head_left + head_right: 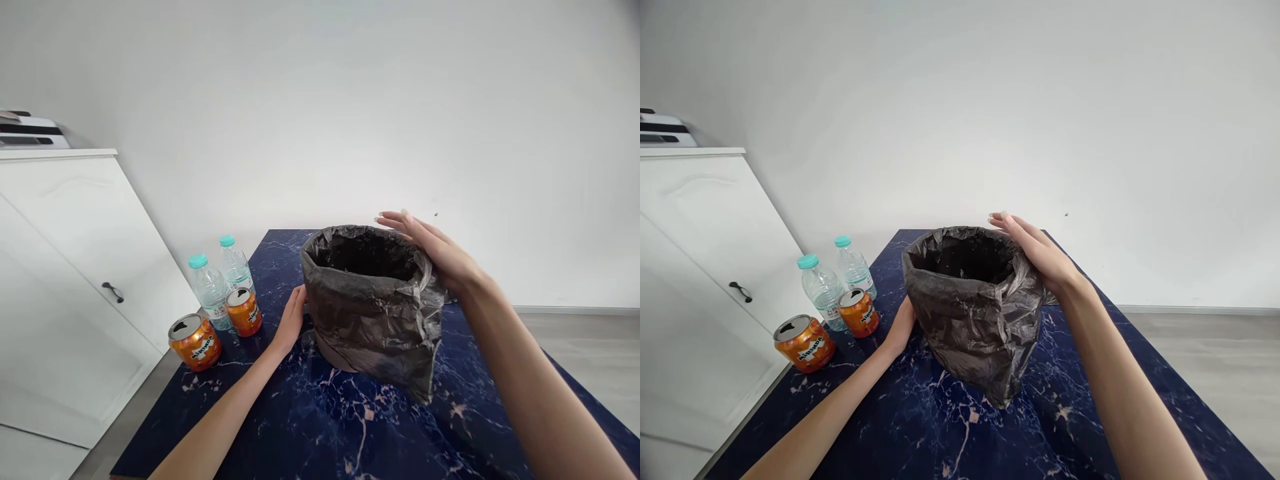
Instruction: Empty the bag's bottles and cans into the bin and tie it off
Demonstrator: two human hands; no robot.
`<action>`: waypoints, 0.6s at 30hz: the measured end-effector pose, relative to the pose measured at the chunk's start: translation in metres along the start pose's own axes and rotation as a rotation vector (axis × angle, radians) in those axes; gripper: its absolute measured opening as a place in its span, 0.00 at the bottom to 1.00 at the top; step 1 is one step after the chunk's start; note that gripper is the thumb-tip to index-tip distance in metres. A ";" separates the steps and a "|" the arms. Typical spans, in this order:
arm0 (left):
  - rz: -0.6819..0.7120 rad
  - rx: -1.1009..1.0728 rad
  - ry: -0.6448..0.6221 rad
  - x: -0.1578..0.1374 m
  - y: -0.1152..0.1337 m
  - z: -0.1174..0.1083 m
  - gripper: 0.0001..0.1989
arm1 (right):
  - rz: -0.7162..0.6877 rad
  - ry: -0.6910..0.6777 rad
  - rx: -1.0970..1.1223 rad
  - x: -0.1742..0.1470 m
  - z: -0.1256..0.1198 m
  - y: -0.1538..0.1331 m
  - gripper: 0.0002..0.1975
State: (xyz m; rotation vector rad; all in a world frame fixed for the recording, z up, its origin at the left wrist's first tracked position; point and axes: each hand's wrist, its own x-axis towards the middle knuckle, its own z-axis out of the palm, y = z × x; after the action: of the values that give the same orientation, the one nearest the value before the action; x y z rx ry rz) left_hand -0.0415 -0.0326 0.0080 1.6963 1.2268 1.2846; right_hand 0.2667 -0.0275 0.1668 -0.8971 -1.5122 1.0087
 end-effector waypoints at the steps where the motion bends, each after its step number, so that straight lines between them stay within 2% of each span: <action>1: 0.006 -0.025 -0.002 -0.002 0.004 0.000 0.35 | 0.019 -0.024 0.013 0.002 0.000 0.001 0.28; 3: 0.017 -0.079 -0.022 -0.007 0.013 -0.001 0.41 | 0.055 -0.083 0.036 0.005 0.000 0.006 0.29; 7: 0.068 -0.126 -0.104 -0.015 0.035 -0.006 0.63 | 0.088 -0.176 0.097 0.008 -0.003 0.016 0.32; 10: 0.081 -0.089 -0.167 -0.020 0.046 -0.005 0.76 | 0.097 -0.189 0.199 0.009 -0.002 0.022 0.32; 14: 0.028 -0.017 -0.219 -0.029 0.048 0.004 0.77 | 0.104 -0.216 0.267 0.008 0.004 0.027 0.26; 18: 0.024 0.039 -0.193 -0.043 0.042 0.007 0.76 | 0.056 -0.228 0.282 0.007 0.007 0.032 0.21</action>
State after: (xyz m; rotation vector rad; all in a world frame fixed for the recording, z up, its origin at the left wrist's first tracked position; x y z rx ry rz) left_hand -0.0259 -0.0867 0.0297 1.8220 1.1273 1.0880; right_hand 0.2593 -0.0108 0.1390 -0.6440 -1.4888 1.3639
